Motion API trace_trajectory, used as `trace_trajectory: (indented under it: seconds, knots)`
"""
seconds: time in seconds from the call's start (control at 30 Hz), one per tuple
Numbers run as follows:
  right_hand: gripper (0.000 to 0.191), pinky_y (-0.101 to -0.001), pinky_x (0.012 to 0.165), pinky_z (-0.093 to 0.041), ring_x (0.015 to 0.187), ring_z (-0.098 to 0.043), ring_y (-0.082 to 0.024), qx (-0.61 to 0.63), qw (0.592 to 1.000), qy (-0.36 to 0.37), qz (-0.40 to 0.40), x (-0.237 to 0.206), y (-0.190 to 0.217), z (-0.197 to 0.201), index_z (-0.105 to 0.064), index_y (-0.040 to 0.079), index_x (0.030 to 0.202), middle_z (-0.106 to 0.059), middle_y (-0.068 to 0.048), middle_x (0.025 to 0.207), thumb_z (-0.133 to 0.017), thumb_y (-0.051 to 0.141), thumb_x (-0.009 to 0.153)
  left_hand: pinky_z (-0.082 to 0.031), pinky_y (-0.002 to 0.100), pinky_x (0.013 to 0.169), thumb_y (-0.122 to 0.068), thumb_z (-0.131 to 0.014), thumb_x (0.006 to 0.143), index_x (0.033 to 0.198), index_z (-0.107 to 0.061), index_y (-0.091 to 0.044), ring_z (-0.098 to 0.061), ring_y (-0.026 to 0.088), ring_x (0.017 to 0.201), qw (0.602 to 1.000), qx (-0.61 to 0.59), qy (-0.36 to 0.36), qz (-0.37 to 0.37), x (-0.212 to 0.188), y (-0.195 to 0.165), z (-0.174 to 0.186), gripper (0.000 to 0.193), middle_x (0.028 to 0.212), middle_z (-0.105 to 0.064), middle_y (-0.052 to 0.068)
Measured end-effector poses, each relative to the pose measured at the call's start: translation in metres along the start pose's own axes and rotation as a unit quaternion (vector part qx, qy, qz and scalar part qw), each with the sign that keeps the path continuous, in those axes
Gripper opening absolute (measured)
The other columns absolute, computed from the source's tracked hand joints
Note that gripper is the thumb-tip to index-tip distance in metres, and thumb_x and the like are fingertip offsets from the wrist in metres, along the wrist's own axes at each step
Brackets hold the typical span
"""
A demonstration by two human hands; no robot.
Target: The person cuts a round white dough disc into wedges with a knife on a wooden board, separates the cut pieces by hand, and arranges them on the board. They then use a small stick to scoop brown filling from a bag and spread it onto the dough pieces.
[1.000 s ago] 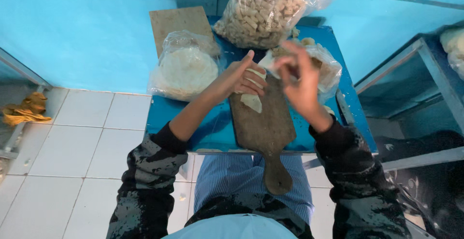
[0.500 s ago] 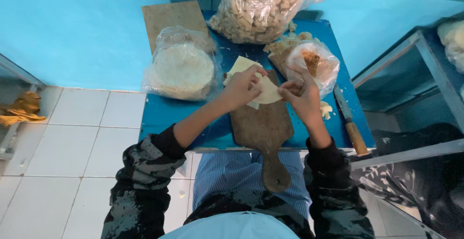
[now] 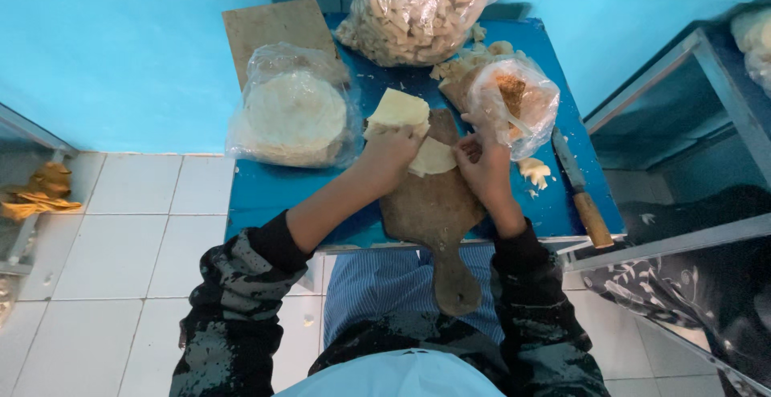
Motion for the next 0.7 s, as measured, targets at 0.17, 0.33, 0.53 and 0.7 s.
trace_trajectory:
  seconds: [0.17,0.33,0.53,0.7]
  knots:
    - [0.055,-0.0283,0.069,-0.056,0.083,-0.070,-0.015,-0.001,0.997,-0.045,0.059,-0.004,0.026,0.011,-0.057,0.007,0.137,-0.074,-0.009,0.100,-0.075,-0.008,0.086,-0.056,0.048,0.076,-0.003,-0.072,0.071,0.124,-0.064,-0.005,-0.066,0.038,0.101,0.999,0.049,0.015,0.012,0.003,-0.009,0.014,0.054,0.109,-0.064,0.019]
    - [0.055,-0.0303,0.086,-0.058,0.103,-0.071,-0.016,0.157,0.986,0.000,0.056,-0.010,0.029,0.005,-0.055,0.007,0.140,-0.072,-0.008,0.110,-0.074,-0.009,0.091,-0.055,0.045,0.081,-0.007,-0.076,0.078,0.098,-0.069,-0.007,-0.065,0.034,0.098,0.999,-0.013,-0.040,-0.027,-0.002,-0.018,0.059,0.021,0.100,-0.066,0.015]
    - [0.073,-0.0330,0.099,-0.058,0.115,-0.067,-0.016,0.413,0.905,0.100,-0.016,-0.014,0.013,-0.013,-0.047,0.007,0.148,-0.068,-0.007,0.122,-0.074,-0.015,0.084,-0.057,0.029,0.072,-0.010,-0.075,0.088,0.096,-0.065,-0.002,-0.070,0.013,0.080,0.892,-0.447,0.046,0.037,0.005,-0.007,0.041,0.016,0.087,-0.071,0.008]
    - [0.065,-0.0327,0.098,-0.058,0.109,-0.069,-0.018,0.439,0.896,0.044,-0.053,-0.014,-0.002,-0.001,-0.048,0.004,0.151,-0.069,-0.009,0.112,-0.067,-0.016,0.093,-0.058,0.025,0.077,-0.010,-0.076,0.084,0.105,-0.065,-0.004,-0.070,0.007,0.085,0.834,-0.544,0.076,0.050,0.012,0.003,0.004,0.024,0.092,-0.072,0.002]
Point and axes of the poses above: each hand's wrist, its own x-axis towards the middle knuckle, its own z-axis out of the back of the hand, y = z × x, the point moved 9 cm from there along x, towards the middle knuckle
